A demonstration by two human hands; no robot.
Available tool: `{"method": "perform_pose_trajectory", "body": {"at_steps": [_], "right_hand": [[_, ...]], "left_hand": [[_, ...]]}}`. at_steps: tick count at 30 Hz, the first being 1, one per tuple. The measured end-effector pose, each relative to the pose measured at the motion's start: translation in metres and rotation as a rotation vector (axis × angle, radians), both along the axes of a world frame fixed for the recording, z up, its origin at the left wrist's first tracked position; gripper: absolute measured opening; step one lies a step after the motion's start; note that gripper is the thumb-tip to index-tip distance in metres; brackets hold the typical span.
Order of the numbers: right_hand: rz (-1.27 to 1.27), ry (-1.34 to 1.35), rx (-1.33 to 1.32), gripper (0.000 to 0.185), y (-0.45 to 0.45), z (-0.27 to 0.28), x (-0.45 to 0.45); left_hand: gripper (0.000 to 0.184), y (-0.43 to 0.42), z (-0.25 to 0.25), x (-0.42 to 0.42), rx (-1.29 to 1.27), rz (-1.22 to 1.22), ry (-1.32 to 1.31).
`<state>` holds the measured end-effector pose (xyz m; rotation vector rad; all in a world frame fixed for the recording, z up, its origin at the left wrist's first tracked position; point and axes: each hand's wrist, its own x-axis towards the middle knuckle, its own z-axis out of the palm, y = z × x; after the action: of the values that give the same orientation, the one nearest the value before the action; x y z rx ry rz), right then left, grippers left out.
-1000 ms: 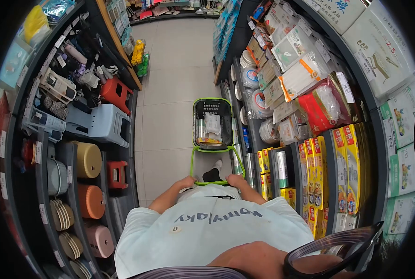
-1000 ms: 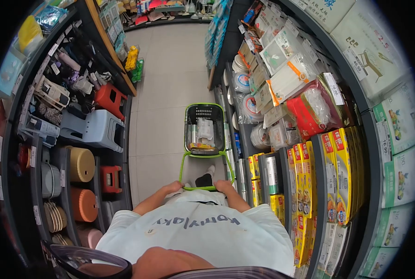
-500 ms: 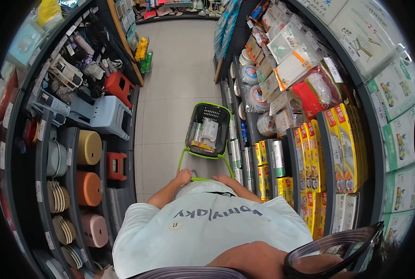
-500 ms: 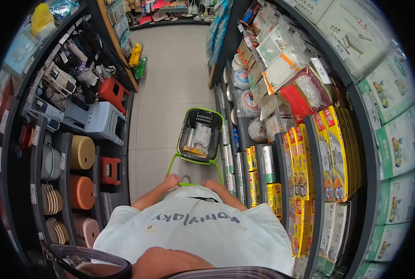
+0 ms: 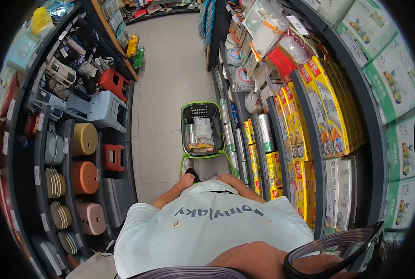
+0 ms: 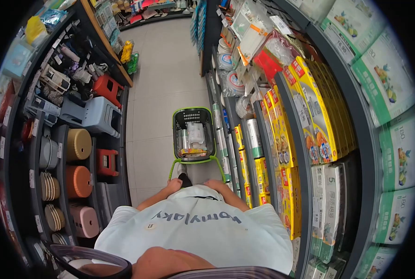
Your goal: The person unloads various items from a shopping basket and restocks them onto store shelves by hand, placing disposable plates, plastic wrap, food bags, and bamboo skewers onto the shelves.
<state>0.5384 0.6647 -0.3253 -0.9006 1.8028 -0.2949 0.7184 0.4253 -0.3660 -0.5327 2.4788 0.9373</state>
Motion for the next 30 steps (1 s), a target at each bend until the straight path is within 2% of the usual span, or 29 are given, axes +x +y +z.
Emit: {"method": "perform_pose_trajectory", "body": {"at_steps": [2,6,8,9,10,12,13,15,19,21,22,24,27,30], "right_hand": [[-0.049,0.117,0.142,0.061,0.021,-0.004,0.009],[-0.064,0.219,0.155,0.057,0.047,0.030,0.027],[-0.061,0.242,0.150,0.055,0.060,0.022,0.030],[-0.061,0.266,0.141,0.054,0.066,0.017,0.031],[-0.067,0.262,0.142,0.054,0.071,0.018,0.032],[-0.098,0.309,0.136,0.053,0.082,0.022,0.034],[-0.118,0.314,0.119,0.053,0.087,0.022,0.037],[-0.142,0.345,0.129,0.053,0.095,0.023,0.050],[-0.134,0.376,0.175,0.054,0.096,0.019,0.077],[-0.150,0.366,0.204,0.054,0.095,0.008,0.094],[-0.165,0.354,0.233,0.053,0.094,0.010,0.100],[-0.114,0.359,0.256,0.053,0.092,0.014,0.110],[-0.060,0.354,0.292,0.052,0.087,0.016,0.139],[-0.055,0.343,0.325,0.052,0.086,0.009,0.163]], "left_hand": [[0.019,0.026,0.001,0.009,0.046,0.067,-0.032],[0.019,0.054,0.012,0.026,0.077,0.095,0.028],[0.020,0.054,0.017,0.030,0.040,0.101,0.183],[0.021,0.058,0.027,0.031,-0.070,0.116,0.362],[0.021,0.055,0.025,0.031,-0.069,0.110,0.359],[0.021,0.047,0.022,0.027,-0.031,0.266,0.561],[0.021,0.042,0.026,0.025,-0.029,0.260,0.564],[0.021,0.033,0.032,0.028,0.278,0.513,0.364],[0.021,0.019,0.028,0.058,0.389,0.410,0.296],[0.019,0.021,0.006,0.081,0.418,0.186,0.188],[0.019,0.027,-0.002,0.093,0.424,0.194,0.192],[0.019,0.040,-0.010,0.120,0.393,0.039,0.365],[0.018,0.057,-0.005,0.152,0.532,0.212,0.216],[0.019,0.055,0.005,0.178,0.452,0.166,0.316]]}}
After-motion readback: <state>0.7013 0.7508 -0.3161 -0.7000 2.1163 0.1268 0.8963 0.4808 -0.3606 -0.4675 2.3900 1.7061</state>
